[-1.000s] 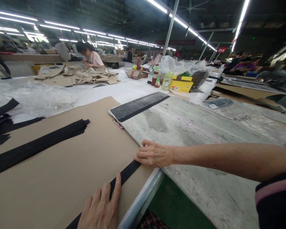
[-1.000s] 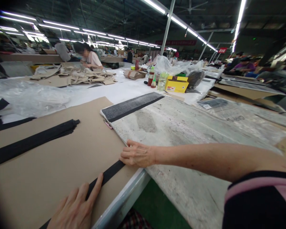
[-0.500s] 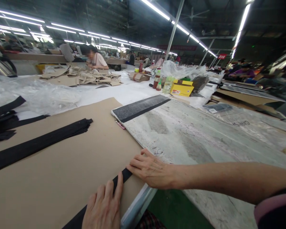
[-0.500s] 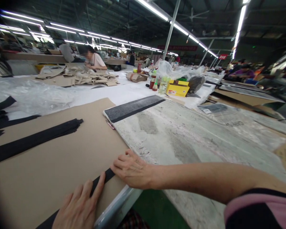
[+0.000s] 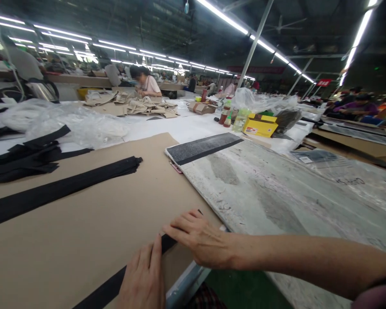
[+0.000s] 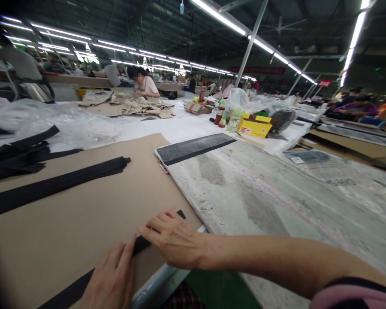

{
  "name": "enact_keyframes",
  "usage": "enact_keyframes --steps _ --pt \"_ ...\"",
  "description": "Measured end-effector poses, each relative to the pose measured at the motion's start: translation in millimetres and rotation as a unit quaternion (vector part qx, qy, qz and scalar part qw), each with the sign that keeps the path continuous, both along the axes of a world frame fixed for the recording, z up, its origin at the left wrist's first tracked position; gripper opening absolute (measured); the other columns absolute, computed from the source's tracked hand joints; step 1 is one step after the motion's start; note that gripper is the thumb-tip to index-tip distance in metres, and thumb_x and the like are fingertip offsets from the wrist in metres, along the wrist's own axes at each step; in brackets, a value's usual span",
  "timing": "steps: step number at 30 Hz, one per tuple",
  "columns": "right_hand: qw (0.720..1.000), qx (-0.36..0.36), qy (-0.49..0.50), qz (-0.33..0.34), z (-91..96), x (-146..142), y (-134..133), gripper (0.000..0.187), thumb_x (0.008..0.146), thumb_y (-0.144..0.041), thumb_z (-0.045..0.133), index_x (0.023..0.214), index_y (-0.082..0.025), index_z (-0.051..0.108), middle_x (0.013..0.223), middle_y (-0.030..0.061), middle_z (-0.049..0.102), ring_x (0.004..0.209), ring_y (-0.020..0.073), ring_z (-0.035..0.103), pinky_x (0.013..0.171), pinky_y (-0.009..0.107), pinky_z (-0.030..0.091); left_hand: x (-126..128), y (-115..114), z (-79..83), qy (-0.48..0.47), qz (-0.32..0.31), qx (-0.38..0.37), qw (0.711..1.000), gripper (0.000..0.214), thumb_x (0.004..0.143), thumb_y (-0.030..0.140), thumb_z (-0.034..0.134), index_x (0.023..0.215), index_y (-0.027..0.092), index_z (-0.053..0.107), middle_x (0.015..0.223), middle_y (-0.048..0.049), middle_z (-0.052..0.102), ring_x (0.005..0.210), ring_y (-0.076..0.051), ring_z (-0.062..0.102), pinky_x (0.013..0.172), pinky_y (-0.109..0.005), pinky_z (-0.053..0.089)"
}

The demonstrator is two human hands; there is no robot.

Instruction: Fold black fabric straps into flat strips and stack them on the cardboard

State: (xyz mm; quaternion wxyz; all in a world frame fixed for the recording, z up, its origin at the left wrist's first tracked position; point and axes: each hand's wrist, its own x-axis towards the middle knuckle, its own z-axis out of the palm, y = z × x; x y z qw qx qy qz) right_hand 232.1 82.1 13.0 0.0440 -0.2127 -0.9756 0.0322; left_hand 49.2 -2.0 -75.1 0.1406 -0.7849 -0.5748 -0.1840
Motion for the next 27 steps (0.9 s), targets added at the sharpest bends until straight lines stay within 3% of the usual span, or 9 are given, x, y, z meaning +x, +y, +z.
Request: enact_keyframes --steps 4,8,12,17,21,24,27 --pt "1.000 -0.009 -0.004 0.025 -15.1 -22.2 -12.3 0.042 0.087 -0.016 0.046 0.128 -0.012 0.042 0.108 0.0090 0.057 0.094 0.0208 0.046 0.084 0.034 0.033 -23.3 -9.5 -12.2 -0.079 0.000 0.027 0.997 0.032 0.085 0.016 0.045 0.116 0.012 0.050 0.102 -0.0087 0.057 0.094 -0.017 0.055 0.083 -0.025 0.047" --pt "1.000 0.005 -0.017 0.012 -25.6 -15.4 -11.5 0.036 0.090 -0.015 0.042 0.125 -0.012 0.045 0.107 0.0100 0.057 0.094 0.0212 0.046 0.083 0.037 0.033 -34.0 -20.7 -11.7 0.000 0.018 0.041 0.999 0.036 0.080 0.013 0.048 0.116 0.013 0.053 0.092 -0.0059 0.060 0.083 -0.019 0.057 0.072 -0.030 0.047" --pt "0.999 -0.012 -0.029 -0.034 -21.5 -1.8 -5.7 0.036 0.081 -0.006 0.047 0.116 -0.014 0.053 0.101 0.0086 0.058 0.092 0.0200 0.048 0.085 0.037 0.032 -41.5 -29.8 -8.7 0.044 0.027 0.046 0.998 0.043 0.076 0.011 0.050 0.119 0.011 0.054 0.094 -0.0066 0.062 0.085 -0.020 0.057 0.070 -0.031 0.046" --pt "0.999 0.017 0.043 -0.020 -21.7 -21.5 -16.2 0.044 0.085 -0.010 0.047 0.129 -0.015 0.046 0.116 0.0101 0.057 0.099 0.0213 0.049 0.088 0.038 0.033 -32.1 -36.5 -1.4 -0.004 0.072 0.022 0.997 0.039 0.079 0.010 0.048 0.118 0.013 0.056 0.109 -0.0092 0.062 0.099 -0.022 0.056 0.081 -0.034 0.046" --pt "0.994 0.052 0.101 0.010 -45.9 -36.4 -25.5 0.038 0.090 -0.019 0.046 0.127 -0.018 0.049 0.115 0.0080 0.060 0.099 0.0211 0.053 0.088 0.037 0.035 -24.0 -43.4 8.4 -0.056 0.132 -0.002 0.990 0.037 0.083 0.013 0.046 0.119 0.016 0.057 0.109 -0.0073 0.064 0.102 -0.022 0.056 0.088 -0.035 0.047" --pt "0.988 0.107 0.108 0.034 -68.5 -34.4 -16.8 0.043 0.089 -0.022 0.046 0.132 -0.020 0.047 0.119 0.0083 0.060 0.101 0.0227 0.054 0.088 0.038 0.037 -43.5 -54.8 12.2 -0.023 0.180 -0.007 0.983 0.035 0.086 0.019 0.046 0.119 0.017 0.057 0.107 -0.0061 0.066 0.100 -0.020 0.058 0.087 -0.033 0.048" --pt "0.983 0.135 0.109 0.053 -79.7 -29.4 -6.2 0.047 0.089 -0.028 0.047 0.135 -0.022 0.044 0.121 0.0068 0.060 0.102 0.0227 0.056 0.088 0.038 0.039 -88.2 -86.3 13.5 0.004 0.228 -0.006 0.974 0.034 0.089 0.021 0.045 0.119 0.015 0.057 0.105 -0.0074 0.067 0.099 -0.020 0.059 0.087 -0.034 0.048"
